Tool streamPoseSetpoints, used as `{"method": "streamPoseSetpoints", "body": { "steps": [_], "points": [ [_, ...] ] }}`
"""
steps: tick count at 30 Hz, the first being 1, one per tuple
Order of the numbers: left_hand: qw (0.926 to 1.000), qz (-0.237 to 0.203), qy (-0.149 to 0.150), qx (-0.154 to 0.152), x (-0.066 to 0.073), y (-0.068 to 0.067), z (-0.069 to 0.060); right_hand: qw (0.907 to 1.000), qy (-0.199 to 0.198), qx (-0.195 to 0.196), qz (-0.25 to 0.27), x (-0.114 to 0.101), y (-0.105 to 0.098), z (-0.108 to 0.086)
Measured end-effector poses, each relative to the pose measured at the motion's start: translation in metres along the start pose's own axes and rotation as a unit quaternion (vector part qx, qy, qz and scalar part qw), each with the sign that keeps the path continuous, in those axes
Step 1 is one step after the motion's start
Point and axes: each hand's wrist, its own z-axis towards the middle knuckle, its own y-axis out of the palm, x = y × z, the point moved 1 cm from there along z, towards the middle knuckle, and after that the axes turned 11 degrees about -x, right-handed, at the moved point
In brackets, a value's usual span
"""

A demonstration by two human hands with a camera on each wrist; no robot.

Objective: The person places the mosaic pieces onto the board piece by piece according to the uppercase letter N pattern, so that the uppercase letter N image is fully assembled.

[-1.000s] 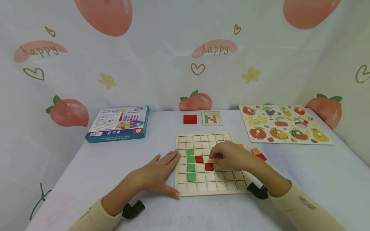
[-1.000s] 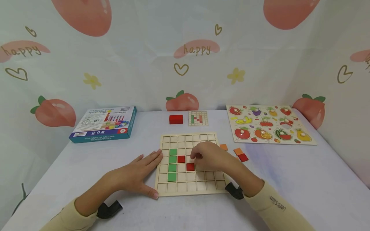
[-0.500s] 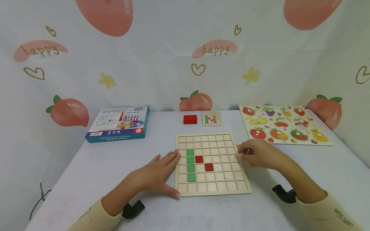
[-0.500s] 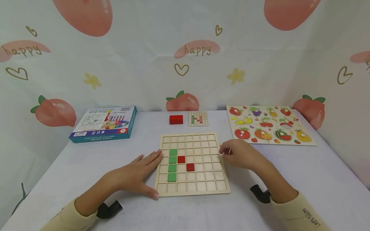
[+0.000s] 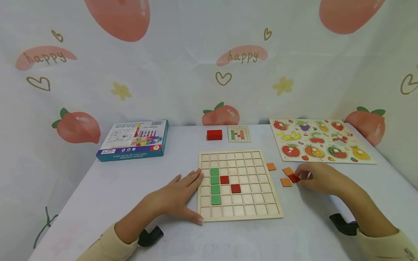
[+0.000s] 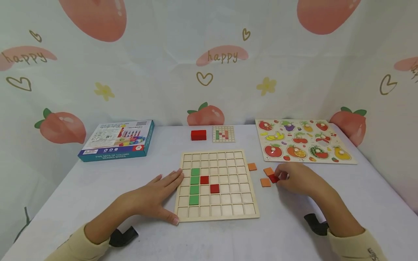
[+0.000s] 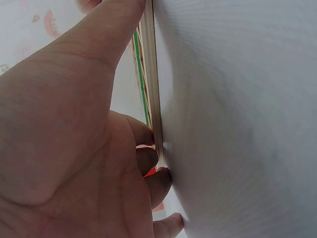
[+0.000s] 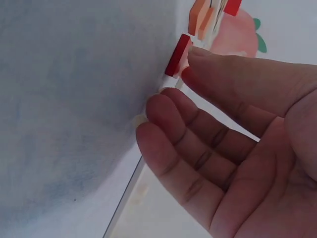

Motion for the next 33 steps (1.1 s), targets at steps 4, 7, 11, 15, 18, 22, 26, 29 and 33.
{"method": "streamPoseSetpoints", "body": {
  "steps": [4, 7, 11, 15, 18, 22, 26, 29, 33],
  "points": [
    [1.0000, -0.007, 0.003, -0.002, 0.0009, 0.0003, -0.0005, 1.0000, -0.006, 0.007, -0.004, 0.0021, 0.0020, 0.0000],
    [1.0000, -0.003, 0.002, -0.003, 0.0014, -0.0005, -0.0011, 0.9999, -0.009, 0.006, -0.008, 0.0014, 0.0029, 0.0003],
    [1.0000, 0.003, 0.001, -0.002, 0.0012, -0.0019, -0.0011, 0.9998, -0.013, 0.010, -0.014, 0.0013, 0.0027, 0.0011],
    [1.0000, 0.005, 0.003, -0.001, 0.0000, -0.0017, 0.0000, 0.9997, -0.017, 0.015, -0.013, 0.0017, 0.0027, 0.0012],
    [1.0000, 0.003, 0.004, 0.001, -0.0003, -0.0013, 0.0002, 0.9997, -0.014, 0.016, -0.008, 0.0015, 0.0025, 0.0008],
    [1.0000, 0.000, 0.006, 0.001, -0.0003, -0.0013, -0.0001, 0.9999, -0.008, 0.012, -0.004, 0.0018, 0.0018, 0.0008],
    [1.0000, -0.003, 0.007, 0.000, 0.0000, -0.0014, -0.0005, 1.0000, -0.007, 0.004, -0.002, 0.0023, 0.0013, 0.0018],
    [1.0000, -0.001, 0.007, 0.001, 0.0001, -0.0013, -0.0006, 1.0000, -0.009, 0.000, -0.003, 0.0021, 0.0013, 0.0023],
    [1.0000, 0.002, 0.007, 0.002, -0.0001, -0.0009, -0.0003, 1.0000, -0.007, -0.004, -0.005, 0.0014, 0.0015, 0.0022]
  ]
}}
